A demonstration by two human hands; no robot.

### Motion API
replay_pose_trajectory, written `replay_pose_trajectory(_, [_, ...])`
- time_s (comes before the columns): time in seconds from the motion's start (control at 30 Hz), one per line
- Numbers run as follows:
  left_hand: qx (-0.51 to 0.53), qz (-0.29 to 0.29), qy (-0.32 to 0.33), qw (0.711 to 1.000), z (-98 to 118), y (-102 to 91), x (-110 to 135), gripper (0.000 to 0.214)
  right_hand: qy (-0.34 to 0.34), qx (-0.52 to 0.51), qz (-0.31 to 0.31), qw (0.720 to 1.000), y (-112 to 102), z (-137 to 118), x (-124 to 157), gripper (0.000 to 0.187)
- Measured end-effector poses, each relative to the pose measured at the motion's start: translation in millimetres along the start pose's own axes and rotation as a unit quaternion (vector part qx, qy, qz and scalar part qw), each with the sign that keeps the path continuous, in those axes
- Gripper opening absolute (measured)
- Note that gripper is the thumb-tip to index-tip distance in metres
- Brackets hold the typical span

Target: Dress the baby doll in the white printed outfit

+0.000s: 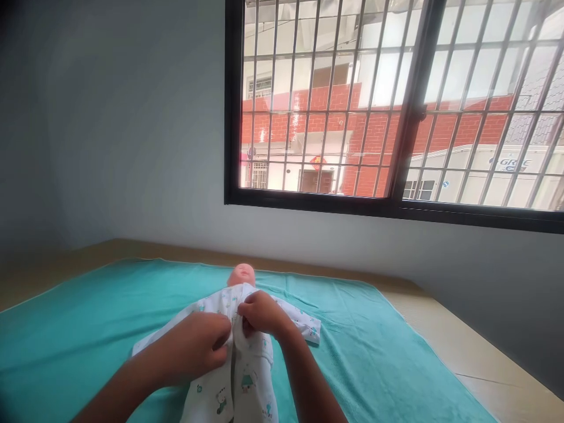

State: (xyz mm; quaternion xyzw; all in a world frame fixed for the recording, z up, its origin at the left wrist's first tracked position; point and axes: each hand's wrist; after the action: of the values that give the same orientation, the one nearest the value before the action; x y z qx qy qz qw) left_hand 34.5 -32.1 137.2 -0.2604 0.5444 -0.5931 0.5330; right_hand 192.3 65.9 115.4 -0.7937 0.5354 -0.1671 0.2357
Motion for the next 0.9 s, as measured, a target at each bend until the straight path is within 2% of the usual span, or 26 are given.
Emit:
replay_pose_trajectory(0.13, [0.054, -0.104, 0.028, 0.993, -3, 10.9, -1, 0.02, -0.009, 0.103, -0.055, 0.993, 3, -3, 6, 0.022])
replay_pose_trajectory(0.2, [0.122, -0.157, 0.039, 0.979, -10, 12.6, -4, 0.02, -0.027, 0.159, -0.077, 0.984, -3, -10, 14, 0.026])
replay_pose_trajectory(0.27, [0.2, -0.178, 0.026, 0.963, -20, 10.1, -7, 0.021, -0.038, 0.202, -0.077, 0.976, -10, -19, 23, 0.029])
replay_pose_trajectory(0.33, [0.271, -0.148, -0.019, 0.951, -30, 6.6, -11, 0.023, -0.045, 0.277, -0.044, 0.959, -14, -29, 33, 0.029])
replay_pose_trajectory(0.37, [0.293, -0.112, -0.046, 0.948, -34, 5.3, -13, 0.024, -0.047, 0.324, -0.036, 0.944, -15, -34, 38, 0.029])
replay_pose_trajectory(0.47, [0.305, 0.027, -0.104, 0.946, -44, 4.3, -18, 0.028, -0.056, 0.447, -0.064, 0.891, -7, -46, 51, 0.029])
replay_pose_trajectory(0.53, [0.301, 0.074, -0.116, 0.944, -47, 4.2, -20, 0.028, -0.062, 0.491, -0.072, 0.866, 2, -50, 56, 0.031])
replay_pose_trajectory(0.63, [0.311, 0.089, -0.122, 0.938, -49, 4.5, -20, 0.025, -0.071, 0.523, -0.044, 0.848, 10, -54, 59, 0.031])
replay_pose_trajectory(0.8, [0.299, 0.114, -0.131, 0.938, -54, 14.9, -24, 0.026, -0.054, 0.526, -0.08, 0.845, 10, -63, 73, 0.023])
replay_pose_trajectory(0.9, [0.278, 0.076, -0.14, 0.947, -52, 20.8, -24, 0.028, -0.084, 0.511, -0.107, 0.849, 6, -69, 82, 0.018])
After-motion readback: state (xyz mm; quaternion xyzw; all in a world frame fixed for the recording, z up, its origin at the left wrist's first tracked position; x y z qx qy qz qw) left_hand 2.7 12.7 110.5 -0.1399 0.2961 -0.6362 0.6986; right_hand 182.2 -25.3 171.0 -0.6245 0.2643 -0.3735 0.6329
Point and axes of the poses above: each hand's wrist, its own x-axis away from the middle knuckle, its own y-axis out of the palm, z = x × y, and after that the axes turned 10 degrees about z, right-handed
